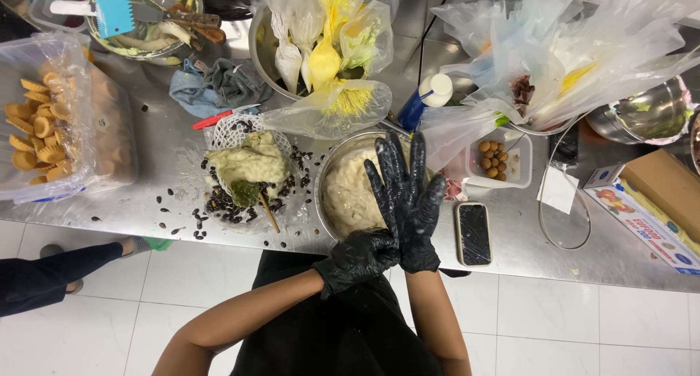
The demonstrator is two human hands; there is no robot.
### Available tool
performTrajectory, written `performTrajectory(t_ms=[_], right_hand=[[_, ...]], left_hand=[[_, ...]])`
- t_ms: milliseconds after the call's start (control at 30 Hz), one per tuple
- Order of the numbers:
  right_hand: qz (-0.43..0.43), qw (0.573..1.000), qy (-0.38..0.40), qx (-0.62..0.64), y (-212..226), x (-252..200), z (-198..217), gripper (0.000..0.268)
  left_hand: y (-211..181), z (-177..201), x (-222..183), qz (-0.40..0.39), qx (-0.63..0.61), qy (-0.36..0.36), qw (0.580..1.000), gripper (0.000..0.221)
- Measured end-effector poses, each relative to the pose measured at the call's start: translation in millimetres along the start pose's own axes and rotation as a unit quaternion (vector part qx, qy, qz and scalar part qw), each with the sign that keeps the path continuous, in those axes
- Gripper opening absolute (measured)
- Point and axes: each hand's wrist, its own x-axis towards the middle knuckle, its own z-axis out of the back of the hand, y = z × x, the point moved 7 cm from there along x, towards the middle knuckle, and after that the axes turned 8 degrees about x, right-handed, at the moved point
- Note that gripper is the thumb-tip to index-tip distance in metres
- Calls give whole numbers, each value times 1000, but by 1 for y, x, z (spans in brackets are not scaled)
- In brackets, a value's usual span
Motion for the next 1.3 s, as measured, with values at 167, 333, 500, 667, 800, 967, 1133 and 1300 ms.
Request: performTrajectory(t_ms=[167,333,500,667,800,967,1133,1300], right_hand=[[16,978,-21,-209,-24,-16,96,61],[-52,803,7,-594,-3,-30,85,45],[-76,784,11,-616,19,-47,99,46],[42,851,45,-522,-3,-57,43,45],[89,850,81,-512,-45,-50,5,47],[142,767,97,-618,-65,-29,93,35],[151,582,139,-787,-49,-20,125,20],[148,529,273,-790,-31,-16,120,16]], left_hand=[[47,-5,-4,73,-14,72,995,26],[42,34,-10,4,-19,145,989,37],[25,85,3,210,-456,44,864,66],[99,51,28,215,-633,-99,737,69],[136,3,38,208,-735,-127,633,68],[204,-53,33,133,-895,-96,415,67],[146,-44,37,249,-767,-162,568,48],[144,-52,29,246,-663,-50,705,66]])
